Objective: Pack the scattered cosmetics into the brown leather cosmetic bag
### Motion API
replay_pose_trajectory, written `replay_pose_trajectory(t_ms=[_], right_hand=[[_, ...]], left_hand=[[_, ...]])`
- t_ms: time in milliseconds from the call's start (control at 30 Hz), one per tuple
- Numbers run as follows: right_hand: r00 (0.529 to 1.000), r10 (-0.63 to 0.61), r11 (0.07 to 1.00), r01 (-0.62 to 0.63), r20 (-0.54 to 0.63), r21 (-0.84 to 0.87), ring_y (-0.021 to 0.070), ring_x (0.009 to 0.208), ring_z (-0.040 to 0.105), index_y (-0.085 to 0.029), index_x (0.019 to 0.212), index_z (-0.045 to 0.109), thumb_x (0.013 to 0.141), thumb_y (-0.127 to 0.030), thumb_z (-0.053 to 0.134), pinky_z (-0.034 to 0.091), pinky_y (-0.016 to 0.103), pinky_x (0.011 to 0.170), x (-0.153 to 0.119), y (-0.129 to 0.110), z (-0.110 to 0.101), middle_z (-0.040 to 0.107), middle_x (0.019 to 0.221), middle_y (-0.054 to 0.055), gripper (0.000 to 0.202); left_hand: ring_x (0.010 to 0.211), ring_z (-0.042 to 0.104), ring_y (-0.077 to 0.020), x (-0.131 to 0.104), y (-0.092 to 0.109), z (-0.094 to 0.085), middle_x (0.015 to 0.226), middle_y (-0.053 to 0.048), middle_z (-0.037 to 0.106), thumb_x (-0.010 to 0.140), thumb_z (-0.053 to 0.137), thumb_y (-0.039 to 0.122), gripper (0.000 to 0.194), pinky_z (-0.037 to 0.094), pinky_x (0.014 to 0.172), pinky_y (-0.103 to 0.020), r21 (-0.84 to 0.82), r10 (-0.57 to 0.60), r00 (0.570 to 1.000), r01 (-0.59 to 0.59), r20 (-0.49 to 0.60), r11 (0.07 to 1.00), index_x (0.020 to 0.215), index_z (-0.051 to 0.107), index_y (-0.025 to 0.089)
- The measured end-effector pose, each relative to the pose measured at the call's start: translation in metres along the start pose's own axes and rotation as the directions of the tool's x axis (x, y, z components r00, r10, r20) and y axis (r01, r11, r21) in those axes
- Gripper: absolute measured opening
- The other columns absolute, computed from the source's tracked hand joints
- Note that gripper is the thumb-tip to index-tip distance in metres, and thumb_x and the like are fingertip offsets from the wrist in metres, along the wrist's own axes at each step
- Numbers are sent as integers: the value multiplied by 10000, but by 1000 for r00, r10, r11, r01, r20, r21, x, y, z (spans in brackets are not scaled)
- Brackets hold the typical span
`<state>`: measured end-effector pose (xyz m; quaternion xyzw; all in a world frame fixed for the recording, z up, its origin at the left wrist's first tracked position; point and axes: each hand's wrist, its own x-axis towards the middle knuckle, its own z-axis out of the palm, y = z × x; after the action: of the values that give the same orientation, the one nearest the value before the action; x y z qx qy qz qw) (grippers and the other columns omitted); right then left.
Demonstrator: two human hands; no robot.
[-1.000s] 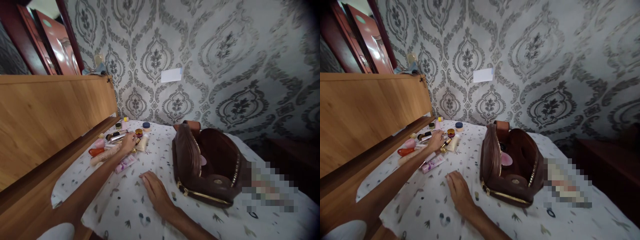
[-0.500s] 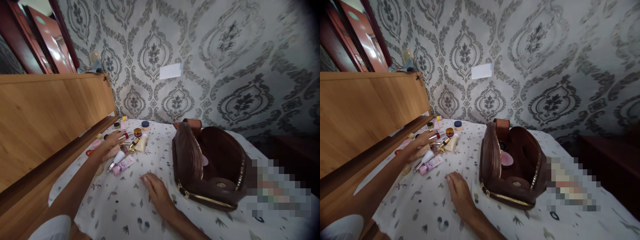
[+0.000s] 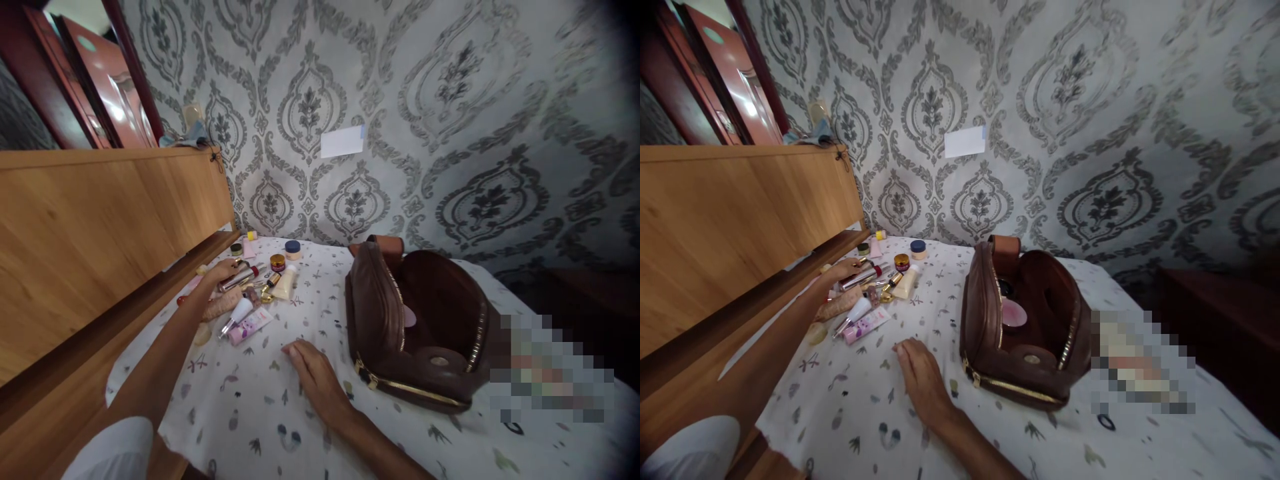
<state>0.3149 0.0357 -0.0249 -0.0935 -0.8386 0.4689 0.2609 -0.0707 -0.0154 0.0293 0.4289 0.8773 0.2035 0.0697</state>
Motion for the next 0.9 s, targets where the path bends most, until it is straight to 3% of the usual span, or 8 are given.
replay_pose_trajectory(t_ms=[233, 600, 700, 800, 900], right_hand=[[999, -37, 998, 36, -13, -43, 211, 865, 618, -198, 863, 593, 1053, -398, 295, 470, 340, 818, 0, -2, -1, 655, 870, 65, 407], [999, -53, 998, 52, -9, -44, 207, 877, 618, -206, 860, 582, 1059, -408, 272, 471, 334, 827, 1, -4, -3, 654, 877, 61, 420], [999, -43, 999, 43, 0, -34, 209, 886, 620, -202, 877, 588, 1058, -389, 287, 468, 338, 838, 1, -5, -3, 659, 889, 63, 398], [999, -40, 999, 40, 2, -25, 212, 891, 619, -195, 888, 593, 1056, -380, 287, 466, 343, 839, 1, -3, -2, 660, 896, 68, 395], [999, -33, 999, 33, 9, -17, 210, 901, 621, -195, 899, 607, 1056, -375, 287, 462, 341, 847, 1, -1, -1, 662, 902, 67, 400]], left_hand=[[1069, 630, -262, -1, 19, 3, 1247, -88, 614, 933, 618, 369, 375, 556, 885, -448, 30, -112, 993, 112, -24, 993, 1241, 595, 155], [1069, 628, -283, -20, 34, -4, 1234, -71, 620, 929, 618, 387, 378, 557, 885, -446, 115, -134, 987, 144, -85, 983, 1219, 611, 145], [1030, 641, -233, -23, 37, -10, 1216, -88, 628, 940, 607, 372, 351, 561, 868, -433, 151, -131, 984, 149, -123, 977, 1217, 604, 157], [944, 663, -233, -25, 46, -14, 1039, -78, 695, 931, 601, 344, 253, 536, 788, -359, 193, -109, 977, 145, -182, 970, 1057, 673, 136], [902, 661, -257, -30, 63, -6, 909, -97, 717, 928, 535, 267, 208, 479, 728, -325, 239, -55, 970, 113, -237, 964, 927, 697, 137]])
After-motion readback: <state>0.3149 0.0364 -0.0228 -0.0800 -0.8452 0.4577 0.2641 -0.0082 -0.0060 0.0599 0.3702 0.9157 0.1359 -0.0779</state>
